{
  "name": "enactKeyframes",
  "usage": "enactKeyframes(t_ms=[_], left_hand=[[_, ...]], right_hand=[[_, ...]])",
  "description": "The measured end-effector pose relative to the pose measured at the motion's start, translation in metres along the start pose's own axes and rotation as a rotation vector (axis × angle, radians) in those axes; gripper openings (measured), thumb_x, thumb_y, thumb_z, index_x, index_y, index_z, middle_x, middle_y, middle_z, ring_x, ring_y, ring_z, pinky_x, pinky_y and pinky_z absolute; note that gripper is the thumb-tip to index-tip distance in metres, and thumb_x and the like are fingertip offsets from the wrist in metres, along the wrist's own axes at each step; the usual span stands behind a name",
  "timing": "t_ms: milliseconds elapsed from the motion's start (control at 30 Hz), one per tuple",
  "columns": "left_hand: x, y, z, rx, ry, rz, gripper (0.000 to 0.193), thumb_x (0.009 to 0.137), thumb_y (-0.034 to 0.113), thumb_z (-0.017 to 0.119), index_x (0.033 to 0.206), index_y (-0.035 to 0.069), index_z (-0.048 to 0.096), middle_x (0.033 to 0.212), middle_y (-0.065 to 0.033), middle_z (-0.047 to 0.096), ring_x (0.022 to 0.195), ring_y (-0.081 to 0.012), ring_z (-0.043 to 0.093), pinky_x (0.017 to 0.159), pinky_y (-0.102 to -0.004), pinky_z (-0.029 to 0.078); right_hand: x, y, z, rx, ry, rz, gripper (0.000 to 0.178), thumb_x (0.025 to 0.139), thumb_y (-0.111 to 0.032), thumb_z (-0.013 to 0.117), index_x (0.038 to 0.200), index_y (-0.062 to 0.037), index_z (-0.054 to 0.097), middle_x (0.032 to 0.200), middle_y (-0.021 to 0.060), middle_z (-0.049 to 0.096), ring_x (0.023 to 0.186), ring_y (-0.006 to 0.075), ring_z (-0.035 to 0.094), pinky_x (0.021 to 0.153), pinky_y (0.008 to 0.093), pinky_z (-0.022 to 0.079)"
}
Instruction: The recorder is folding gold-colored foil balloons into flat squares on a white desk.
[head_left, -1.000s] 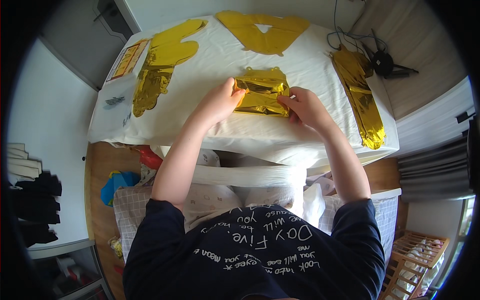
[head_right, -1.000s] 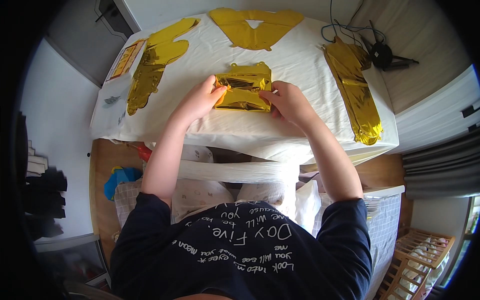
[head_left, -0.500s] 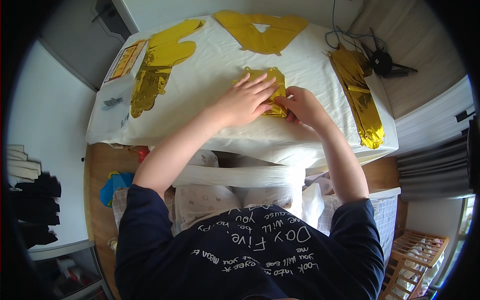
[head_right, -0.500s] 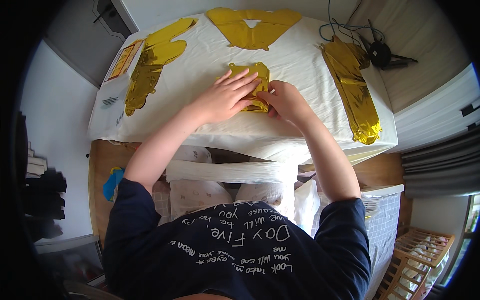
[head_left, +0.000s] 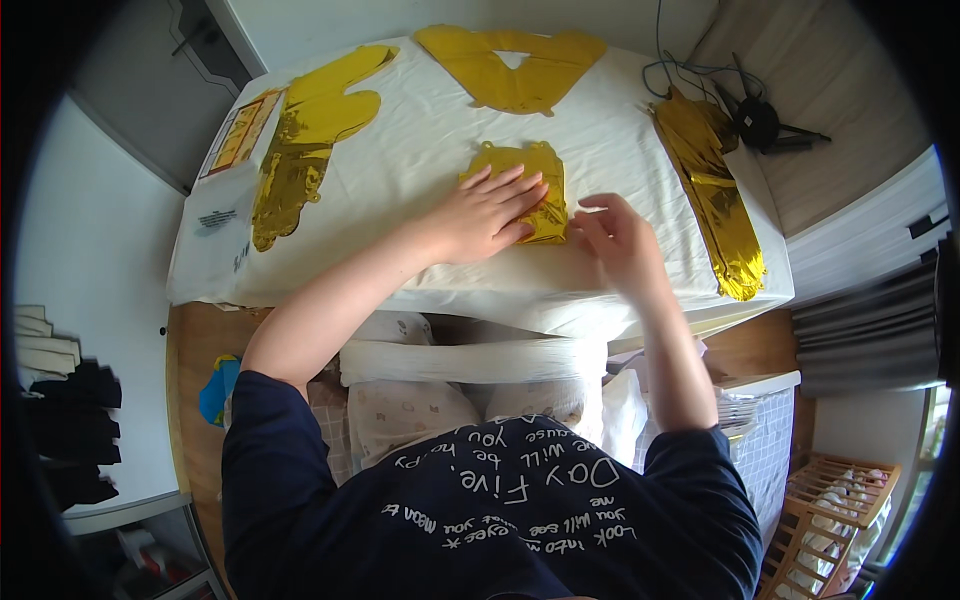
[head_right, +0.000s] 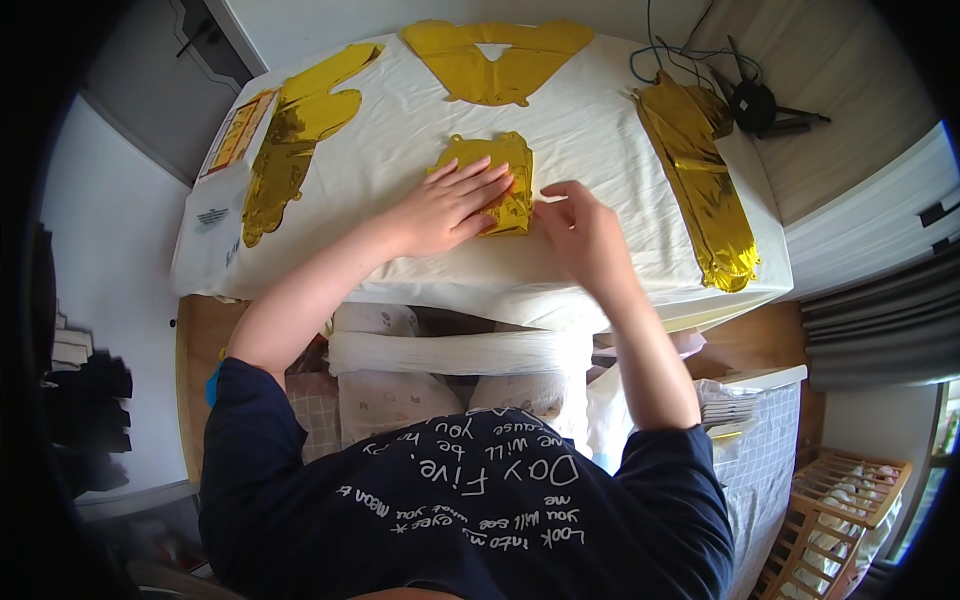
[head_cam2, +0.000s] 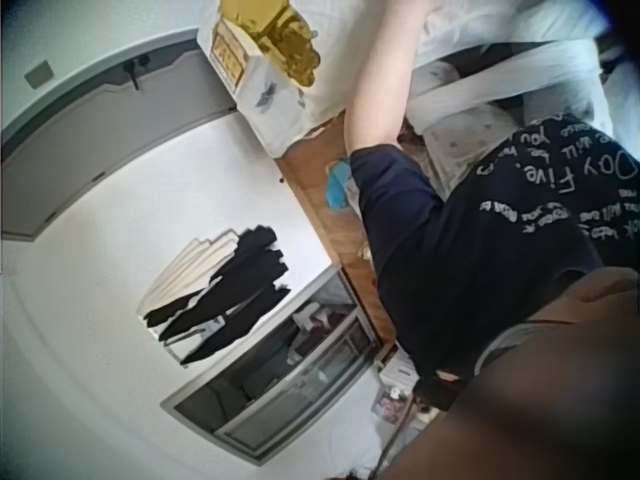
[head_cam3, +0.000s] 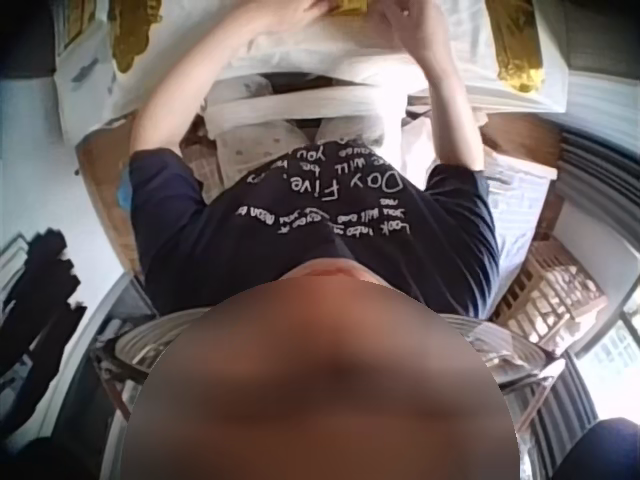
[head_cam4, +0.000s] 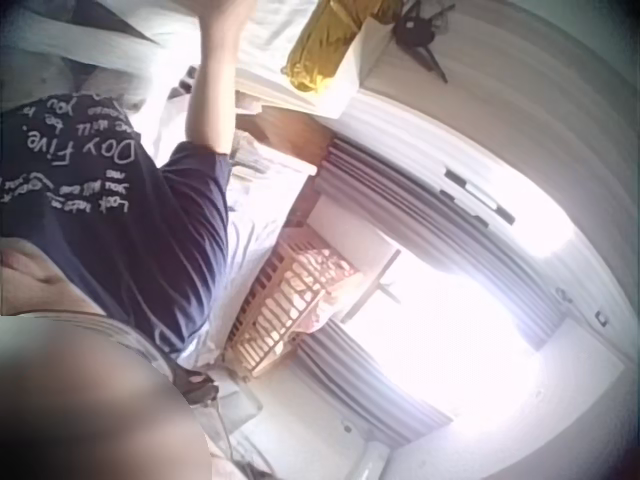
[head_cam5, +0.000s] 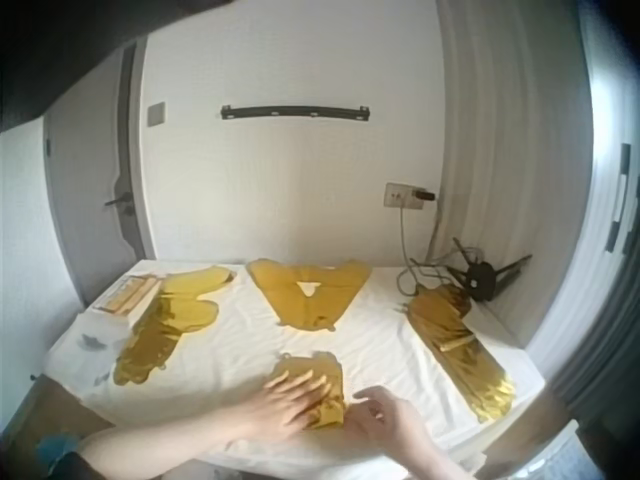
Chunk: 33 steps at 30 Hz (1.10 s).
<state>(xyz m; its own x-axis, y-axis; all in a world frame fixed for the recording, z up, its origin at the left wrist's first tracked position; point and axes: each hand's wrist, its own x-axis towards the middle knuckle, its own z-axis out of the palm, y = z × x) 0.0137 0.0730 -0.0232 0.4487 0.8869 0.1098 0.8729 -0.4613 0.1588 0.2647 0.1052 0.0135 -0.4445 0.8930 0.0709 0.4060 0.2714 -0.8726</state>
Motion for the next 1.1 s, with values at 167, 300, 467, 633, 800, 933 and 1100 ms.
enactKeyframes(t_ms=[167,300,467,633,800,933,1100], left_hand=[[0.001,0.0,-0.002,0.008,0.004,0.015,0.062,0.11,0.044,0.042,0.164,0.017,0.029,0.171,-0.0057,0.027,0.158,-0.0277,0.022,0.129,-0.0501,0.016],[0.0,-0.002,0.002,0.009,0.03,0.021,0.062,0.109,0.043,0.045,0.164,0.017,0.03,0.17,-0.0055,0.028,0.158,-0.0274,0.023,0.129,-0.0501,0.016],[0.002,-0.004,-0.004,-0.133,0.027,0.016,0.067,0.106,0.044,0.053,0.163,0.014,0.033,0.17,-0.0074,0.029,0.158,-0.0284,0.023,0.129,-0.0479,0.017],[0.006,-0.008,-0.013,-0.268,0.029,-0.013,0.075,0.102,0.05,0.058,0.161,0.009,0.036,0.168,-0.0128,0.033,0.157,-0.029,0.024,0.129,-0.0437,0.019],[0.007,-0.013,-0.014,-0.3,0.009,-0.018,0.074,0.101,0.045,0.063,0.16,0.01,0.037,0.167,-0.0118,0.035,0.156,-0.029,0.027,0.128,-0.0434,0.022],[0.003,-0.008,-0.004,-0.096,0.069,0.026,0.071,0.103,0.047,0.058,0.161,0.011,0.036,0.167,-0.0107,0.034,0.157,-0.0294,0.026,0.128,-0.0474,0.02],[0.002,-0.006,-0.001,0.021,0.08,0.016,0.072,0.105,0.054,0.049,0.163,0.016,0.031,0.169,-0.008,0.031,0.158,-0.0277,0.023,0.128,-0.0535,0.014]], right_hand=[[-0.034,0.008,0.019,-0.606,-0.01,-0.609,0.047,0.092,-0.014,0.073,0.137,-0.0044,0.063,0.148,0.0182,0.055,0.139,0.0356,0.052,0.116,0.0491,0.043],[-0.044,0.015,0.026,-0.661,-0.035,-0.589,0.05,0.093,-0.018,0.072,0.14,-0.0027,0.06,0.151,0.0172,0.054,0.143,0.0342,0.049,0.118,0.0495,0.04],[-0.047,0.022,0.029,-0.693,0.003,-0.6,0.05,0.094,-0.019,0.071,0.141,-0.003,0.06,0.147,0.0165,0.058,0.14,0.0332,0.052,0.118,0.0496,0.04],[-0.049,0.02,0.027,-0.72,0.005,-0.602,0.049,0.095,-0.019,0.071,0.14,-0.0033,0.061,0.146,0.0161,0.059,0.138,0.0324,0.054,0.117,0.0496,0.041],[-0.049,0.017,0.024,-0.703,-0.003,-0.592,0.047,0.095,-0.017,0.069,0.14,-0.0027,0.061,0.147,0.0166,0.059,0.138,0.0331,0.054,0.117,0.0494,0.042],[-0.044,0.013,0.016,-0.463,0.05,-0.468,0.045,0.096,-0.014,0.066,0.139,-0.0017,0.06,0.144,0.0185,0.06,0.136,0.0358,0.056,0.115,0.0495,0.043],[-0.03,0.017,0.006,-0.681,0.076,-0.39,0.045,0.1,-0.022,0.063,0.141,-0.0047,0.06,0.147,0.0142,0.058,0.139,0.0371,0.051,0.118,0.0509,0.039]])
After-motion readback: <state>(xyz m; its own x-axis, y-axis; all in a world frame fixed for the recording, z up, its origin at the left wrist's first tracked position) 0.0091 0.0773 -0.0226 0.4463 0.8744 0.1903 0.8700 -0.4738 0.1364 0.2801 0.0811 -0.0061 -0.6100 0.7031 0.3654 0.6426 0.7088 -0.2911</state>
